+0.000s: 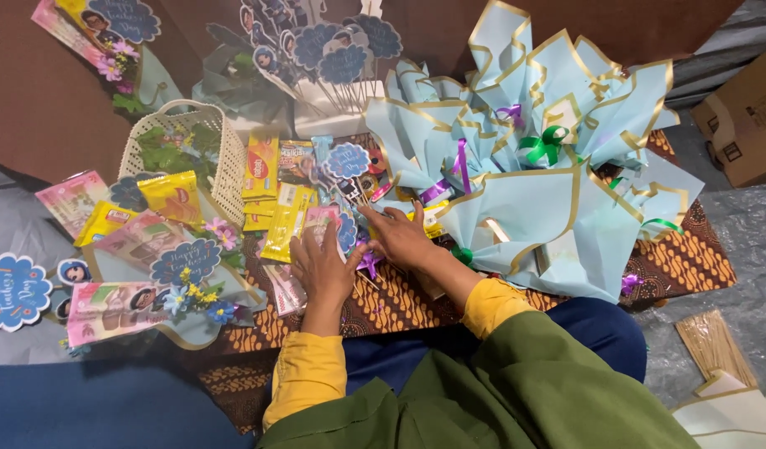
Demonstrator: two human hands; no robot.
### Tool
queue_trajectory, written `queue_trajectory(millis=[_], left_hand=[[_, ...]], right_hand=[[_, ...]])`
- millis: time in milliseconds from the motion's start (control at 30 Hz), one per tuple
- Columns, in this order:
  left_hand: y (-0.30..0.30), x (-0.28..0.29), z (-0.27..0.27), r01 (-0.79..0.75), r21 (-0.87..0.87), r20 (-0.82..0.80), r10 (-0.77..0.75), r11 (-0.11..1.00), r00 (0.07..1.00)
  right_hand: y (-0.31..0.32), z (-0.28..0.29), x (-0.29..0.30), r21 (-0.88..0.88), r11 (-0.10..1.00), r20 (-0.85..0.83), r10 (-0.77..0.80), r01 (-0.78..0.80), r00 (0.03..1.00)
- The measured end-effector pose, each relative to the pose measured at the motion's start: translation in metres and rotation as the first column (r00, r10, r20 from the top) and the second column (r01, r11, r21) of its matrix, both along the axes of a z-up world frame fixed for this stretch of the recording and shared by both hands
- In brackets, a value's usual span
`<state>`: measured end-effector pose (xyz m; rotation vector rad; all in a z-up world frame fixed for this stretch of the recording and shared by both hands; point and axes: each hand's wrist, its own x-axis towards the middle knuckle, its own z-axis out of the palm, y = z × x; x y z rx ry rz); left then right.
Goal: The person is assembling money bouquets by attaching currency notes to sticks and arranging them within decorative paper wraps along with other ornaments.
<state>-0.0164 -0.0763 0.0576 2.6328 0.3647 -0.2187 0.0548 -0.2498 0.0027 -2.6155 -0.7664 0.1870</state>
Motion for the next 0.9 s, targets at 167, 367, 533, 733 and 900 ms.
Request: queue_trajectory(millis=[167,367,533,733,900], left_hand=[[-0.018,0.003,0.006,0.051,0.051,0.104,-0.057,0.997,0.993],[-0.056,0.003,-0.015,0.475,0.257,0.181,-0.525,0.841,0.832],[-0.059,0.009,-0.02,0.538,0.266,0.064,-0.571,0.8,0.818],[-0.058,0.01,-0.019,0.532,0.204,0.077,-0.555,0.822,0.828],[-0.043,0.016,-0.021,0.415,0.15,0.443,-0.437,0.897,0.783]], right_hand=[[-0.03,0.007,0.029,-0.048,0.997,0.094,-0.057,0.062,0.994],[-0.083,0.019,0.07,-0.448,0.889,0.321,0.058,0.098,0.945],[-0.112,0.016,0.102,-0.579,0.803,0.305,0.049,0.145,0.951],[-0.081,-0.017,0.129,-0.339,0.912,0.496,-0.033,0.229,0.868],[-0.036,-0.013,0.126,-0.241,0.904,0.47,-0.208,0.352,0.858]])
